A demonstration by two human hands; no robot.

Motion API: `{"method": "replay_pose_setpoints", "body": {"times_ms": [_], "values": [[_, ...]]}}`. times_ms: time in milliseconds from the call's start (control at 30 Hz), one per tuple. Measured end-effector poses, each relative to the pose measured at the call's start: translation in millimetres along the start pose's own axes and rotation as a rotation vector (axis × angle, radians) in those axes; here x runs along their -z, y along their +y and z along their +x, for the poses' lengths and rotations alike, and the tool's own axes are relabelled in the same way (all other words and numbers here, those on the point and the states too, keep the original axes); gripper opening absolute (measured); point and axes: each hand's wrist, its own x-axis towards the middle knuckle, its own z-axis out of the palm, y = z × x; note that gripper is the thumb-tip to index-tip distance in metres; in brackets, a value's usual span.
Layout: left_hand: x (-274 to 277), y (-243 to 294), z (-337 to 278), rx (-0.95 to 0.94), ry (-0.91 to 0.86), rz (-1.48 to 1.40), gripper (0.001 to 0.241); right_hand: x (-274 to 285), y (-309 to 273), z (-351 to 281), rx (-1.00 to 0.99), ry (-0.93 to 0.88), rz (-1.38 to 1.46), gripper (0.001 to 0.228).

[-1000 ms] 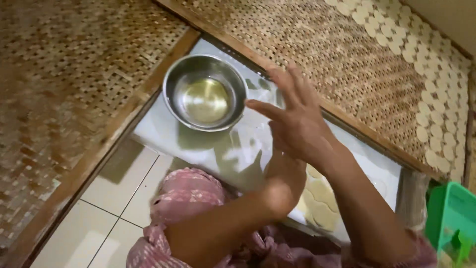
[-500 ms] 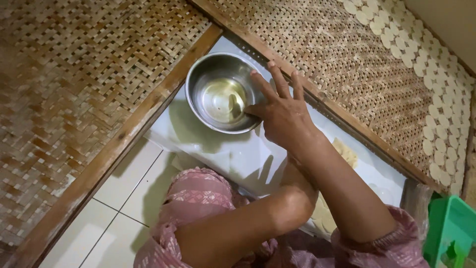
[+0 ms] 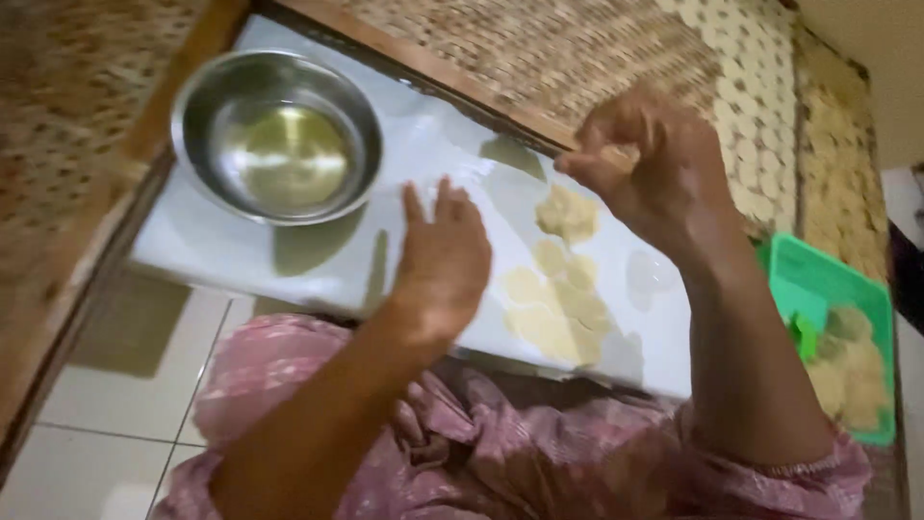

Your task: Rolling out dough and cutting it into small circular shapes using a mold.

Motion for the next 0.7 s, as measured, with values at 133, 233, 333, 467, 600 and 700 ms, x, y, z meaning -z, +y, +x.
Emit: {"method": "replay_pose_setpoints", "body": {"times_ms": [133,233,333,467,600,700], "values": [[-1.8,-5.4,-5.6,0.030,0.076,-0.055,0.051,-4.1,37.3,-58.8,-0.143,0.001,0.122,0.023],[1.8,-8.0,-11.7,0.014,0.104,-0.024,0.050,-20.4,53.8,-90.8,-0.066,-0.033,0.012,0.012],[1.2,-8.6,-16.9,-0.002,0.090,0.009,0.051,-46.4,57.0,-111.5,-0.199,-0.069,0.012,0.010],[0.7,-4.2,-14.4,-0.009,0.160,0.006,0.043,-79.8,39.9,-116.1,0.100,-0.083,-0.038,0.029],[0.9,1.8,-8.3,-0.043,0.108,-0.028,0.050,-91.5,25.7,-115.6,0.076,-0.209,-0.215,0.049],[3.7,2.2,-7.9,-0.055,0.109,-0.041,0.050,-95.7,23.3,-115.7,0.039,-0.265,-0.247,0.052]]}}
